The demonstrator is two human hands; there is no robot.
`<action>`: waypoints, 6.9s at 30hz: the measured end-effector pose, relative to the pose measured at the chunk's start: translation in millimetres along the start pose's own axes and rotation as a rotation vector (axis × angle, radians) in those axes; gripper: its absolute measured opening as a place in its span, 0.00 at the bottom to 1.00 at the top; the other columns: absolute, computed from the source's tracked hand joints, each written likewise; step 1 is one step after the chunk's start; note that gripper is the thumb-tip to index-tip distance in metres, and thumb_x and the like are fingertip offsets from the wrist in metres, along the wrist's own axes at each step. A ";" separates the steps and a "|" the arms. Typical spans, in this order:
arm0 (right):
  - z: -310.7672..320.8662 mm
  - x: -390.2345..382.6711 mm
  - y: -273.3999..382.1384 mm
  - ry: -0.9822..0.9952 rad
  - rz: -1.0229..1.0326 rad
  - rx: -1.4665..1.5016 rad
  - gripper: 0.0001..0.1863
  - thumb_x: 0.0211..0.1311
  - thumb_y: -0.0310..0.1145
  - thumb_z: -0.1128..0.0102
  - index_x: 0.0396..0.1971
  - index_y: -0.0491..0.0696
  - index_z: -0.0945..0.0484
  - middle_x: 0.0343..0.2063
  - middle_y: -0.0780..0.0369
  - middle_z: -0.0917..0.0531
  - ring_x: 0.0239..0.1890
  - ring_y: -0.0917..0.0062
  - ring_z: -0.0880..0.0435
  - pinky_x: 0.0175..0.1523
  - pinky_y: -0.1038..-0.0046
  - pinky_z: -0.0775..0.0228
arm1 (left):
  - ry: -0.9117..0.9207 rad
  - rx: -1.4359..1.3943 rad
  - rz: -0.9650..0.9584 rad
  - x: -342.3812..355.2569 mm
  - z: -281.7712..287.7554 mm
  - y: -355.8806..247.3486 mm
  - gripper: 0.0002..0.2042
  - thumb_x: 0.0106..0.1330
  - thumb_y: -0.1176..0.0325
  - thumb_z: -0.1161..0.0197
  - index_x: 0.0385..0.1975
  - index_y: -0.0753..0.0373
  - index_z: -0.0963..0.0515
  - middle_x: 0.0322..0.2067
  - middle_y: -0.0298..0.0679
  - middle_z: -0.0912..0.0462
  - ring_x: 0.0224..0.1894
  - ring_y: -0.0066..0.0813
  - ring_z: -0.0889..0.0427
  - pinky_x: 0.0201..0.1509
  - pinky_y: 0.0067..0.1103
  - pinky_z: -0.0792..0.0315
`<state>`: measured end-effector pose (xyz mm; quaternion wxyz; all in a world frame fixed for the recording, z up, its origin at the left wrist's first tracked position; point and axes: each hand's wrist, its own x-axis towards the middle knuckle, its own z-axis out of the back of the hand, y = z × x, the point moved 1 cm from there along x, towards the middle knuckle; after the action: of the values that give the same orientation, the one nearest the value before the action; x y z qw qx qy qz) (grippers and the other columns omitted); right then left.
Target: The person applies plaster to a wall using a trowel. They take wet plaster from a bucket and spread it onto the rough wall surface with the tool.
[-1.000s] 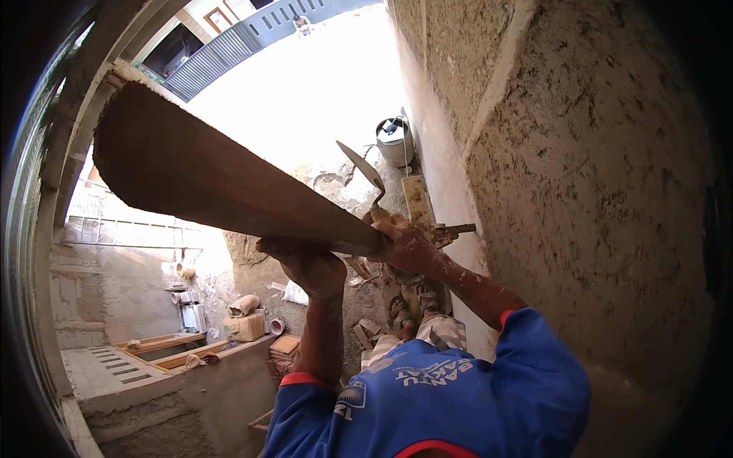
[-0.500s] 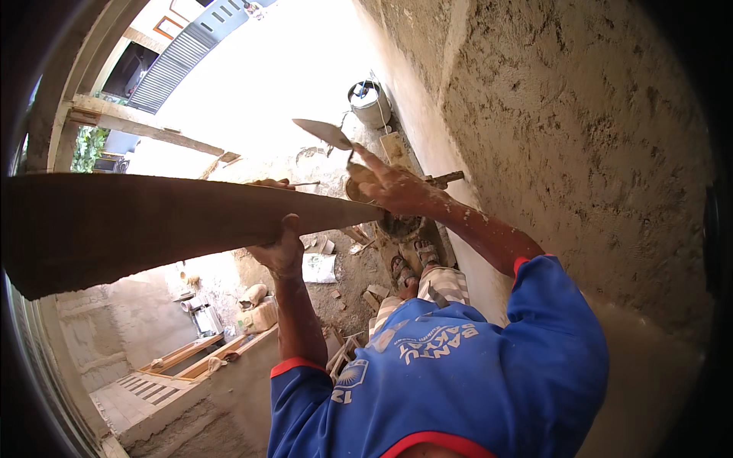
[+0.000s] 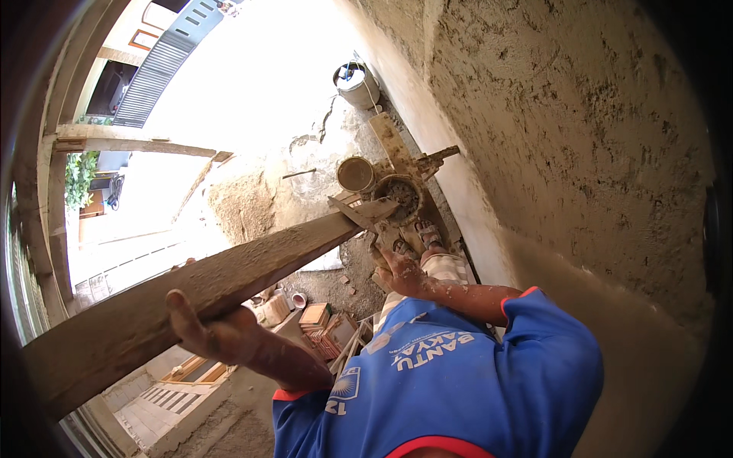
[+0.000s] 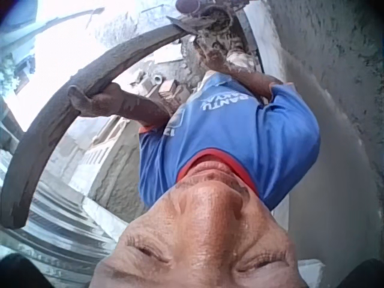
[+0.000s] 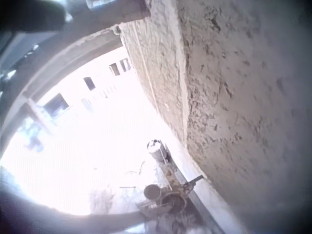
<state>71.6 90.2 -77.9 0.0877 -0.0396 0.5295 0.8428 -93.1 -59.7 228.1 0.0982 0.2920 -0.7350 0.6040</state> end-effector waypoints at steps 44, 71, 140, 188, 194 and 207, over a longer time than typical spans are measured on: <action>77.1 -270.7 -271.3 -0.541 -1.472 0.365 0.12 0.57 0.35 0.41 0.38 0.45 0.26 0.18 0.59 0.24 0.14 0.69 0.22 0.16 0.64 0.29 | 0.458 0.276 0.227 -10.9 -312.4 376.8 0.31 0.46 0.67 0.28 0.48 0.68 0.39 0.39 0.46 0.26 0.41 0.38 0.25 0.47 0.33 0.28; 124.6 -223.9 -202.2 -0.479 -1.635 0.559 0.25 0.58 0.34 0.40 0.55 0.43 0.31 0.32 0.56 0.21 0.26 0.70 0.21 0.28 0.66 0.27 | 0.998 0.597 0.207 -85.4 -495.5 498.2 0.41 0.49 0.55 0.24 0.54 0.72 0.41 0.51 0.55 0.30 0.56 0.54 0.31 0.56 0.42 0.34; 41.7 -164.3 -408.1 0.381 -1.467 -0.146 0.11 0.63 0.36 0.43 0.38 0.45 0.27 0.21 0.64 0.23 0.18 0.81 0.23 0.22 0.75 0.30 | 0.030 0.278 1.222 -582.7 162.9 740.1 0.19 0.60 0.79 0.44 0.53 0.64 0.29 0.43 0.43 0.19 0.43 0.33 0.19 0.45 0.29 0.22; -548.8 284.3 -567.2 -0.277 -0.715 1.750 0.18 0.71 0.49 0.51 0.46 0.50 0.31 0.41 0.57 0.23 0.47 0.71 0.23 0.54 0.65 0.28 | 1.154 0.959 0.699 -409.4 244.7 945.6 0.40 0.58 0.54 0.39 0.66 0.71 0.43 0.65 0.61 0.41 0.69 0.52 0.42 0.71 0.32 0.44; -512.6 301.1 -515.6 -0.152 -0.725 1.727 0.16 0.68 0.42 0.45 0.42 0.44 0.30 0.40 0.54 0.23 0.46 0.66 0.22 0.55 0.61 0.26 | 1.281 1.148 0.390 -407.0 257.9 931.7 0.38 0.56 0.54 0.39 0.64 0.71 0.38 0.64 0.59 0.38 0.67 0.57 0.39 0.69 0.37 0.41; -399.6 155.8 -430.2 0.173 -0.825 1.482 0.22 0.68 0.27 0.49 0.59 0.48 0.42 0.45 0.56 0.24 0.50 0.64 0.21 0.56 0.57 0.27 | 0.257 0.719 1.072 -368.9 330.4 766.4 0.23 0.63 0.69 0.45 0.57 0.73 0.31 0.51 0.53 0.23 0.48 0.35 0.22 0.51 0.25 0.27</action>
<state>-10.0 -70.4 -658.0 0.3502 -0.2260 0.8924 0.1731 -145.2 -180.9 -674.8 -0.2328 -0.1745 -0.5135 0.8073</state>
